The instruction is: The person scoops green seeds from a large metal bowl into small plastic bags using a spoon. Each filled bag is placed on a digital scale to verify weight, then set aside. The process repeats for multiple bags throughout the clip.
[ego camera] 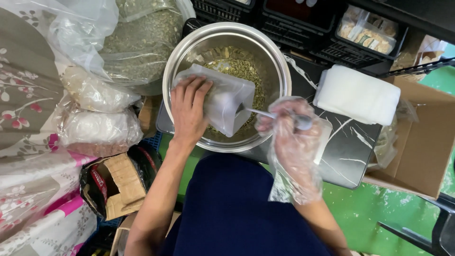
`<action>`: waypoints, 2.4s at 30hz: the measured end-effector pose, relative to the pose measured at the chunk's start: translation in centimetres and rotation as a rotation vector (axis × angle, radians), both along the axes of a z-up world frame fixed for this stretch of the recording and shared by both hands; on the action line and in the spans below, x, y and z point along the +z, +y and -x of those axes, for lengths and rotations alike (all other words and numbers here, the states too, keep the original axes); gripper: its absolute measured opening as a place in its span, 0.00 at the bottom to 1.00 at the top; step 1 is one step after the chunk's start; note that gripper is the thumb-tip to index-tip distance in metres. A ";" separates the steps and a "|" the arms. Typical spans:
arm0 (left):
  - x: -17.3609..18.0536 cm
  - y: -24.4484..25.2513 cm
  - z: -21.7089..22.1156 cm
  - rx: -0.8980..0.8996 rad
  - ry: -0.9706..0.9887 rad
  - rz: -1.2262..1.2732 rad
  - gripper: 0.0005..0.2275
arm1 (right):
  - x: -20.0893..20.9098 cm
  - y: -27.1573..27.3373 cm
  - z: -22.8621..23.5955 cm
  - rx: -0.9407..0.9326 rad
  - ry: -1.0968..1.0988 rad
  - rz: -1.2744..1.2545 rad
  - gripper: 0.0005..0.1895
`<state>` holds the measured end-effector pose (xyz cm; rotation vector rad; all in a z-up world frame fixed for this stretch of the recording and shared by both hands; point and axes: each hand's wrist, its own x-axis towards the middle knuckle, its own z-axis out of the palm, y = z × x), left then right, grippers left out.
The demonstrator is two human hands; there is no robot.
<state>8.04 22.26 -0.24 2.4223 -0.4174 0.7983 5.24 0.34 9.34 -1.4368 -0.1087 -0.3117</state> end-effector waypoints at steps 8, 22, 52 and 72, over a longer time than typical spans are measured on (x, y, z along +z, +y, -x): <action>3.1 -0.3 0.3 0.013 -0.011 0.033 0.21 | -2.9 -2.2 0.7 0.064 -0.011 -0.142 0.14; 0.1 1.2 0.5 0.050 0.139 0.161 0.21 | -2.0 -4.2 2.9 -0.100 -0.141 0.062 0.12; 5.6 -15.7 7.1 -0.174 0.632 0.566 0.26 | -6.7 -15.8 0.8 0.030 0.392 0.590 0.11; -0.5 -25.7 9.6 -0.337 1.105 0.602 0.69 | -5.1 -28.5 11.5 -0.255 0.579 0.045 0.11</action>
